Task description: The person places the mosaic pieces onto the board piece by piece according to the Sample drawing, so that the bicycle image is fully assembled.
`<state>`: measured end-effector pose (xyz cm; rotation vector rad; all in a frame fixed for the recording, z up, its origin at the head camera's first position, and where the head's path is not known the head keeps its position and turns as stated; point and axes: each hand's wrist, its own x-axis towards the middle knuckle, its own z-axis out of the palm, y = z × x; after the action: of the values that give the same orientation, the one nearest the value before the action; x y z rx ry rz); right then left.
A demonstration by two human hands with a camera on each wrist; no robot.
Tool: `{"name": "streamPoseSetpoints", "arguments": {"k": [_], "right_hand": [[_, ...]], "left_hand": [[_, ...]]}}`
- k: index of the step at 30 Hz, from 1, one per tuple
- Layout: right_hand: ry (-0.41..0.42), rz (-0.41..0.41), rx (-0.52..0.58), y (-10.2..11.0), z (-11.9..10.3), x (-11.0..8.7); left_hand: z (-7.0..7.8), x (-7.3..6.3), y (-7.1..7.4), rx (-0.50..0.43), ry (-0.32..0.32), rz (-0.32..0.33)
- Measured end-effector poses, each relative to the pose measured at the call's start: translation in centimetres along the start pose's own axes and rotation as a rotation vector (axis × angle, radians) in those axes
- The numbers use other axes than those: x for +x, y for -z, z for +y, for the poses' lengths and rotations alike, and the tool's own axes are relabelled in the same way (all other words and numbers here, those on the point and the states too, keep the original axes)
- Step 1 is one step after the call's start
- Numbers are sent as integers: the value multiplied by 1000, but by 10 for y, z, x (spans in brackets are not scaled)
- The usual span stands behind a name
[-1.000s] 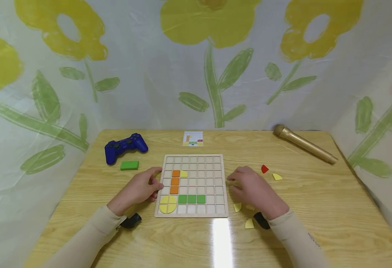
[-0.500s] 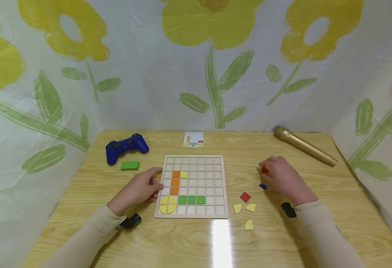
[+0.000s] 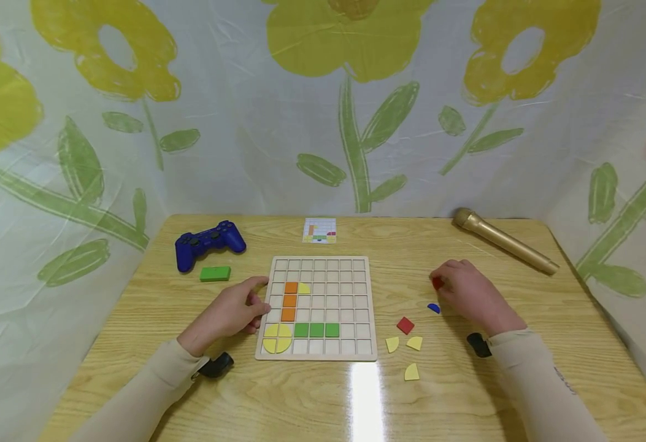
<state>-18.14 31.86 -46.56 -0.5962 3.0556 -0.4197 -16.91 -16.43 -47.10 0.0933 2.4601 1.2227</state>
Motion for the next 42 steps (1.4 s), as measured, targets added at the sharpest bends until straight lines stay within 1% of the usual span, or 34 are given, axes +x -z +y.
{"name": "streamPoseSetpoints", "arguments": {"k": [4, 8, 11, 18, 22, 31, 37, 42], "right_hand": [[22, 7, -21, 0, 0, 0], [17, 0, -32, -1, 1, -1], [0, -8, -26, -1, 1, -2], [-34, -15, 25, 0, -3, -2], [-57, -26, 47, -2, -4, -1], [-93, -50, 47, -1, -5, -4], [-82, -47, 55, 0, -6, -4], [-55, -23, 72, -2, -18, -1]], "left_hand": [[-1, -1, 0, -10, -3, -2], [-1, 0, -1, -22, 1, -7], [-1, 0, -1, -16, 1, -9], [-1, 0, -1, -9, -8, -10], [-1, 0, -1, -6, -3, -9], [0, 2, -1, 4, 2, -14], [0, 0, 1, 5, 1, -13], [0, -1, 2, 0, -2, -12]]}}
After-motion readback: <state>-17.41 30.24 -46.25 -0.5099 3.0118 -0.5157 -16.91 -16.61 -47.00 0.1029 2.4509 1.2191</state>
